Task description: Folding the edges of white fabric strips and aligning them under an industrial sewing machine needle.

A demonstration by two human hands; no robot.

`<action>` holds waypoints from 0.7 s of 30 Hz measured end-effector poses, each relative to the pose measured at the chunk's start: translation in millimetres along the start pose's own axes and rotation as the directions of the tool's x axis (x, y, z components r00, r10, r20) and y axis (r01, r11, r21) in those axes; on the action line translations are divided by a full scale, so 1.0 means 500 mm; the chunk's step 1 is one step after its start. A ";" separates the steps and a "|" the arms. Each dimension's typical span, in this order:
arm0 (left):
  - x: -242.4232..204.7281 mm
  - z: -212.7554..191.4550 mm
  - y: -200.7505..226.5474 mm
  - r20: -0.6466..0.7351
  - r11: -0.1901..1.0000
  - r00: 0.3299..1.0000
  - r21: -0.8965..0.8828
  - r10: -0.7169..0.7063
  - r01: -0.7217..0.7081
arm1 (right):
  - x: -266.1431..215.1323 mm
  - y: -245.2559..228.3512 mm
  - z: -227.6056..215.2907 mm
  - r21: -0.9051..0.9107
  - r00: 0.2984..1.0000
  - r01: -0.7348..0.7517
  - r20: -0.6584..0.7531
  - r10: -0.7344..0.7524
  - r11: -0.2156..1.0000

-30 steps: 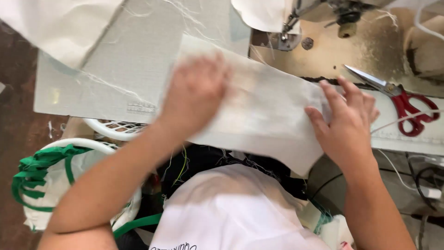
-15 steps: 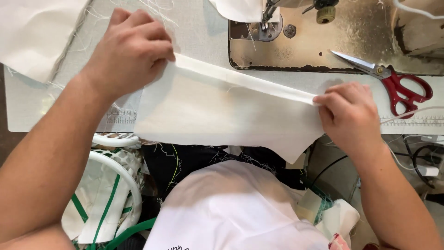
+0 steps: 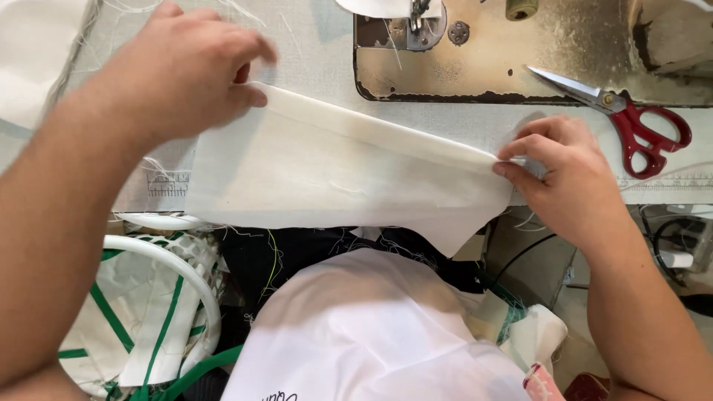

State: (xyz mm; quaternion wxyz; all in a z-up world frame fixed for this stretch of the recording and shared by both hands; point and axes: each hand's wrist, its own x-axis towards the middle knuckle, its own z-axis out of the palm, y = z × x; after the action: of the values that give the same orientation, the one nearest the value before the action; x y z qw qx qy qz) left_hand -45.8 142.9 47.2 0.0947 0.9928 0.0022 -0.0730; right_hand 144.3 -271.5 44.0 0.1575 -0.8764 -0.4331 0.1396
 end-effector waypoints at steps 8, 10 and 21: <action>0.038 -0.080 0.006 0.411 0.934 0.861 -0.060 -0.299 0.353 | 0.009 -0.004 -0.006 -0.070 0.982 -0.160 0.086 0.166 0.985; 0.032 -0.043 -0.019 0.177 0.980 0.983 -0.183 -0.041 0.073 | -0.003 0.012 0.005 -0.087 0.999 -0.046 -0.005 0.046 0.995; -0.084 0.080 -0.005 -0.538 0.906 0.745 0.365 0.394 -0.216 | -0.035 0.050 0.056 -0.386 0.683 0.577 -0.255 -0.684 0.720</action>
State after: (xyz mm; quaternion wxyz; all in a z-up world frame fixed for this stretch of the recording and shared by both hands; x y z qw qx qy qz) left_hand -93.3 138.0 13.9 -0.0412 0.9535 -0.1422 0.2624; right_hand 141.1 -295.6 10.4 0.1538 -0.6931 -0.6863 -0.1580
